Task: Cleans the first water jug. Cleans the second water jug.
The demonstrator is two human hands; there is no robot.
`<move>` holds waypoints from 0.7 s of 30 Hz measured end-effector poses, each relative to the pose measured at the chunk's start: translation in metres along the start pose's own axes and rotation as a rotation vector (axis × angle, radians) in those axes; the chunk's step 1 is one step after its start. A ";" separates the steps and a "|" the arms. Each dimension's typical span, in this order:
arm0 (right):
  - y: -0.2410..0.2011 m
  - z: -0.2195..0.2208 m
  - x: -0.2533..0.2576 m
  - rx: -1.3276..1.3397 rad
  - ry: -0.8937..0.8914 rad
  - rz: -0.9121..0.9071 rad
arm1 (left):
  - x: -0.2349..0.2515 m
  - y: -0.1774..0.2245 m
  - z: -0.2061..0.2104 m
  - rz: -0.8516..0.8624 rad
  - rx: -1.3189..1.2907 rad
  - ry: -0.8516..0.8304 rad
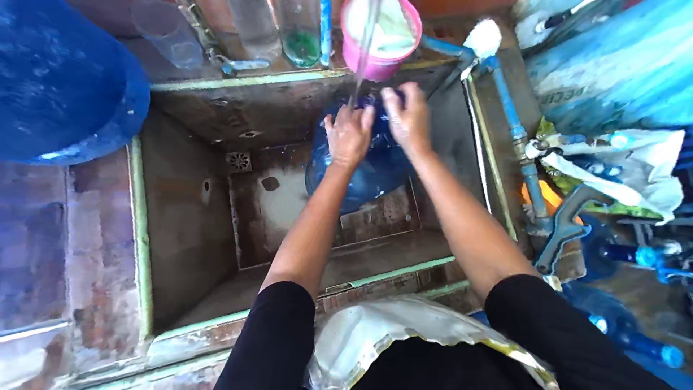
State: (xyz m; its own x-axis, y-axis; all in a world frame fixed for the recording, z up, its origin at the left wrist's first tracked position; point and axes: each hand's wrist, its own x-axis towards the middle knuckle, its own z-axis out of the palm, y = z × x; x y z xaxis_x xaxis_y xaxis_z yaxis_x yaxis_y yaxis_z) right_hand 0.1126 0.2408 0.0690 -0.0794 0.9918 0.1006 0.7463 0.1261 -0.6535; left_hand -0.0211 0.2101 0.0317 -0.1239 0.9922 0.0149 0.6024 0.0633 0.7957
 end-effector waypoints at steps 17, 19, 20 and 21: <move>0.106 -0.086 -0.062 -0.098 0.243 0.658 | -0.048 -0.228 0.096 -1.048 -0.751 -0.063; 0.094 -0.086 -0.065 -0.081 0.213 0.631 | -0.065 -0.228 0.074 -1.050 -0.814 -0.052; 0.087 -0.086 -0.068 -0.088 0.199 0.612 | -0.074 -0.227 0.060 -1.039 -0.832 -0.057; 0.080 -0.086 -0.070 -0.086 0.199 0.587 | -0.082 -0.224 0.043 -1.019 -0.847 -0.068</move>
State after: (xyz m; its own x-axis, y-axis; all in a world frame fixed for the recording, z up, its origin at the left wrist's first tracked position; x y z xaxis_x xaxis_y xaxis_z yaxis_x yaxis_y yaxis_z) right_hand 0.2351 0.1793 0.0744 0.4788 0.8706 -0.1135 0.6792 -0.4492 -0.5804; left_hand -0.1120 0.1196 -0.1740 -0.1697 0.5464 -0.8202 -0.4137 0.7158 0.5625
